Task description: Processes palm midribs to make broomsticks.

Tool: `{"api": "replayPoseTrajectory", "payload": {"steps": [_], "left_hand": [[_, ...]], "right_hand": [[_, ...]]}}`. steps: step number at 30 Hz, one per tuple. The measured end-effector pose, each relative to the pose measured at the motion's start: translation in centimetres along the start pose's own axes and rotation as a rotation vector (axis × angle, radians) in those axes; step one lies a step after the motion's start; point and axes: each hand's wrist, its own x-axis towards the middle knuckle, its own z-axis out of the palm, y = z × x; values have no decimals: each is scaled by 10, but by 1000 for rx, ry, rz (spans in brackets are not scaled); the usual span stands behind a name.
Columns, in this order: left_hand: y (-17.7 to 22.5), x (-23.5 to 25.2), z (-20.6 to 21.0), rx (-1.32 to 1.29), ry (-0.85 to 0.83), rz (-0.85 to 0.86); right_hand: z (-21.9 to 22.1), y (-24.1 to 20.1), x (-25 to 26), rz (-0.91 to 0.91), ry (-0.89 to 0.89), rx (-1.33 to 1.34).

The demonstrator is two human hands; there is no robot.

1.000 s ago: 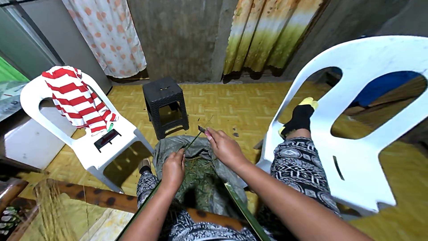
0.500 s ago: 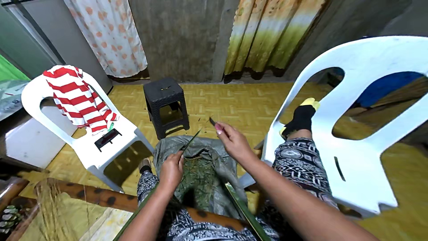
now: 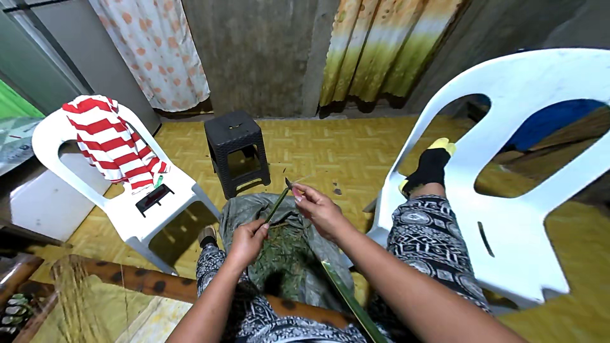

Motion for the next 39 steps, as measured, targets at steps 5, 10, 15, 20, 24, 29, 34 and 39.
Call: {"api": "replayPoseTrajectory", "payload": {"steps": [5, 10, 15, 20, 24, 29, 34, 39], "left_hand": [[-2, 1, -1, -40, -25, -17], [-10, -2, -7, -56, -77, -40], [-10, -10, -13, 26, -101, -130], [-2, -11, -9, 148, -85, -188], [-5, -13, -8, 197, -81, -188], [-3, -20, -16, 201, -73, -209], [-10, -28, -26, 181, -11, -212], [-4, -9, -8, 108, -67, -237]], "right_hand": [[1, -5, -3, 68, -11, 146], [-9, 2, 4, -11, 25, -102], [-22, 10, 6, -102, -14, -689], [-14, 18, 8, -91, 17, -902], [-13, 23, 8, -86, -5, -911], [-30, 33, 19, -78, 109, -821], [-74, 48, 26, 52, 98, -762], [-41, 63, 10, 319, -123, -566]]}}
